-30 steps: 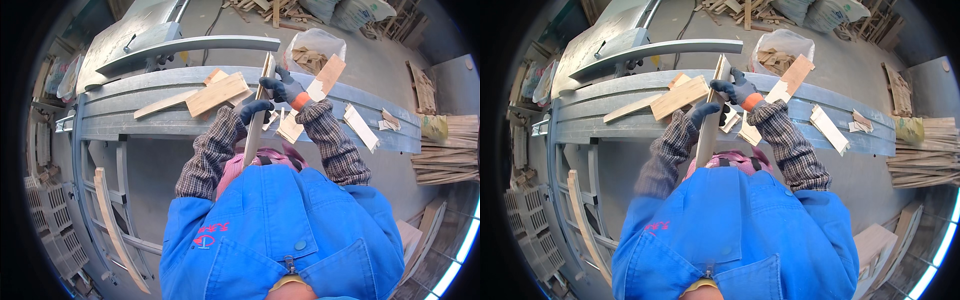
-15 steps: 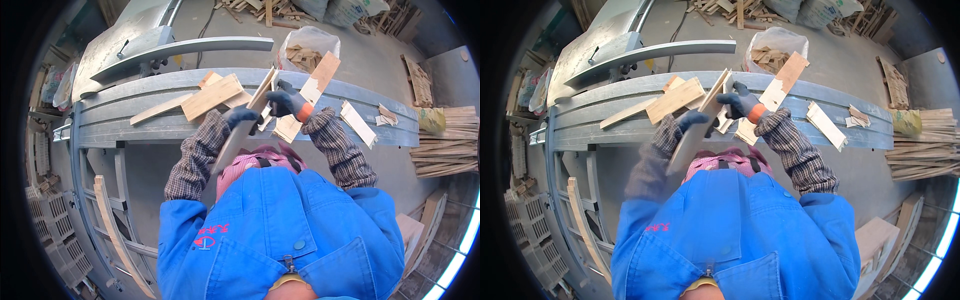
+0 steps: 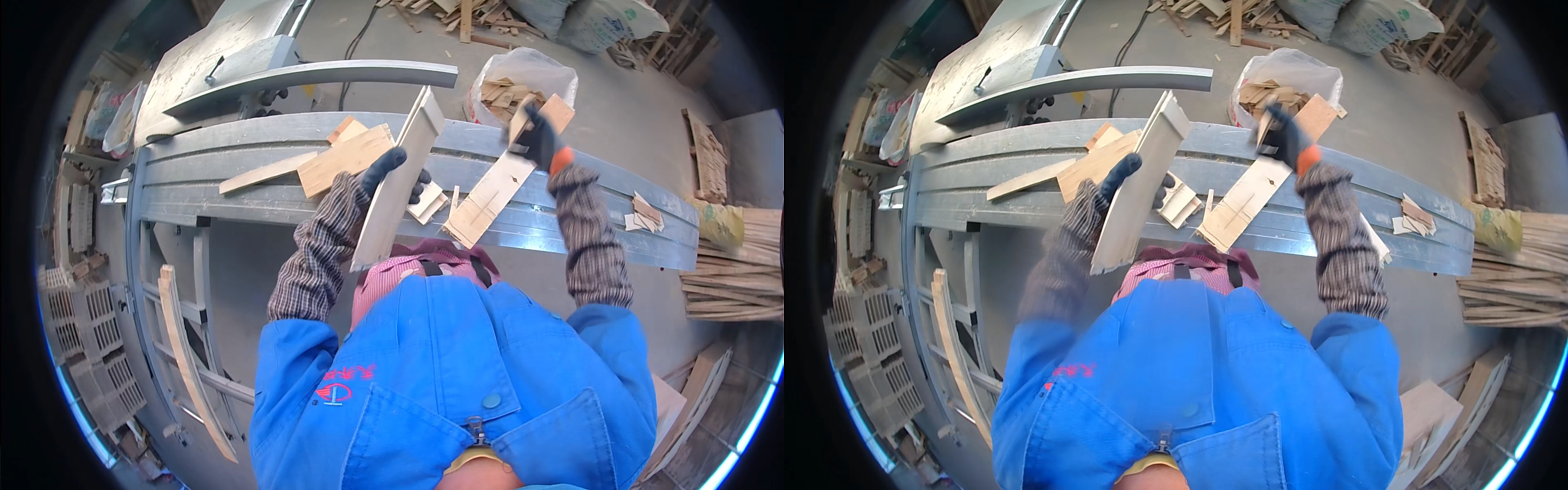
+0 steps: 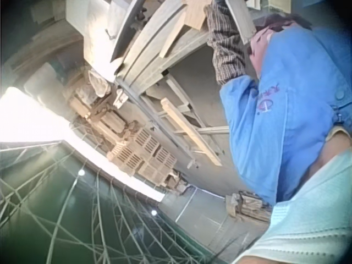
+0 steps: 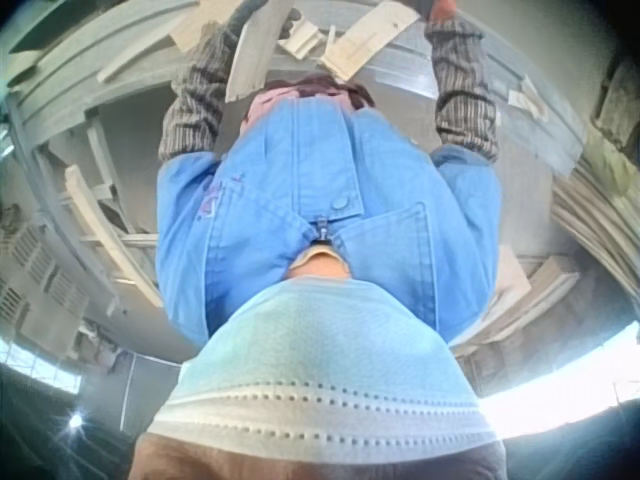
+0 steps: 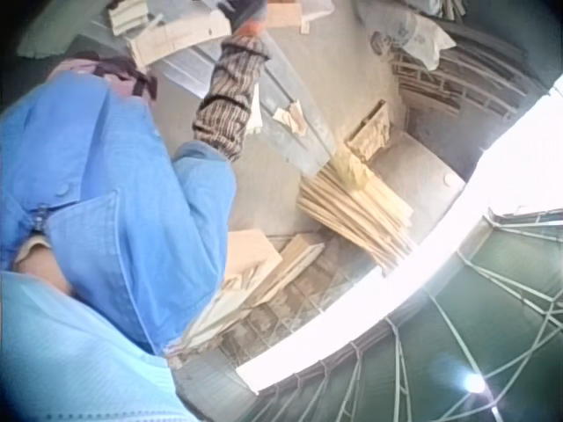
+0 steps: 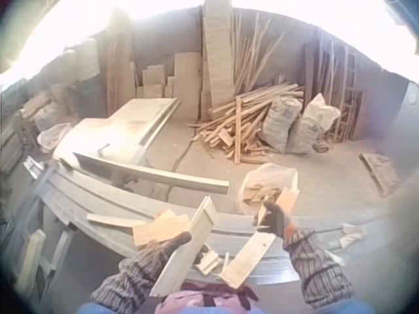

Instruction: The person picks up small wooden pieces from a workbench, inspects them, and places them into a white plastic bag. The person also handles larger planks and stacks them on the bench. The task involves sorting and organizing wood pieces in a workshop.

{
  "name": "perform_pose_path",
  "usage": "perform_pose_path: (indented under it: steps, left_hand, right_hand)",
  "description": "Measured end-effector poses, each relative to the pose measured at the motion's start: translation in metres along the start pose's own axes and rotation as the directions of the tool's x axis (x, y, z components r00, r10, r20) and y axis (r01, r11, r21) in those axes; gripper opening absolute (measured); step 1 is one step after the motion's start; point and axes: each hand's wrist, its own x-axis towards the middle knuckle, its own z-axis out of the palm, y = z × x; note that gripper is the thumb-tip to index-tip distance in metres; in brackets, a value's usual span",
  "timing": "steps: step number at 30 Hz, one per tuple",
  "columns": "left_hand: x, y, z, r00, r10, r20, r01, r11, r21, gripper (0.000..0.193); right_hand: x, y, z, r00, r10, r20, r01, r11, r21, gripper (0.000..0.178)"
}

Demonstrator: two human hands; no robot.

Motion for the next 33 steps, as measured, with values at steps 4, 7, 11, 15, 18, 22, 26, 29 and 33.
perform_pose_path:
  steps: [4, 7, 11, 15, 18, 22, 26, 29, 33]
  left_hand:
    - [0.034, 0.006, 0.022, 0.985, 0.031, -0.171, -0.054, 0.990, -0.133, 0.077]
    - [0.056, 0.007, 0.020, 0.955, 0.022, -0.295, -0.080, 0.979, -0.186, 0.072]
    - [0.072, 0.012, 0.053, 0.857, 0.104, -0.504, -0.181, 0.978, -0.107, 0.066]
    - [0.095, 0.008, 0.060, 0.804, 0.127, -0.581, -0.230, 0.967, -0.107, 0.064]
    - [0.107, 0.004, 0.063, 0.752, 0.149, -0.642, -0.243, 0.968, -0.060, 0.064]
    - [0.127, 0.001, 0.065, 0.753, 0.206, -0.625, -0.214, 0.975, 0.064, 0.059]
    - [0.128, 0.004, 0.078, 0.800, 0.224, -0.556, -0.230, 0.971, 0.061, 0.055]
    - [0.118, -0.001, 0.077, 0.891, 0.245, -0.383, -0.370, 0.881, -0.296, 0.059]
    - [0.101, -0.013, 0.059, 0.767, 0.265, -0.585, -0.463, 0.859, -0.218, 0.074]
  right_hand:
    - [0.074, -0.073, -0.059, 0.884, -0.145, -0.444, 0.017, 0.960, -0.280, 0.074]
    - [0.092, -0.086, -0.083, 0.865, -0.234, -0.443, -0.014, 0.872, -0.489, 0.103]
    - [0.093, -0.057, -0.051, 0.958, -0.148, -0.246, 0.123, 0.986, -0.112, 0.080]
    - [0.104, -0.049, -0.054, 0.992, -0.110, -0.069, 0.103, 0.990, -0.091, 0.064]
    - [0.086, -0.019, -0.038, 0.977, -0.001, 0.214, 0.041, 0.982, -0.183, 0.060]
    - [-0.016, 0.024, 0.033, 0.914, -0.006, 0.405, 0.268, 0.759, -0.594, 0.082]
    - [-0.032, 0.034, 0.038, 0.878, 0.239, 0.415, 0.051, 0.814, -0.578, 0.097]
    - [-0.032, 0.035, 0.023, 0.873, 0.224, 0.433, -0.102, 0.953, -0.286, 0.075]
    - [-0.042, 0.024, -0.008, 0.847, 0.276, 0.455, -0.391, 0.902, 0.182, 0.061]
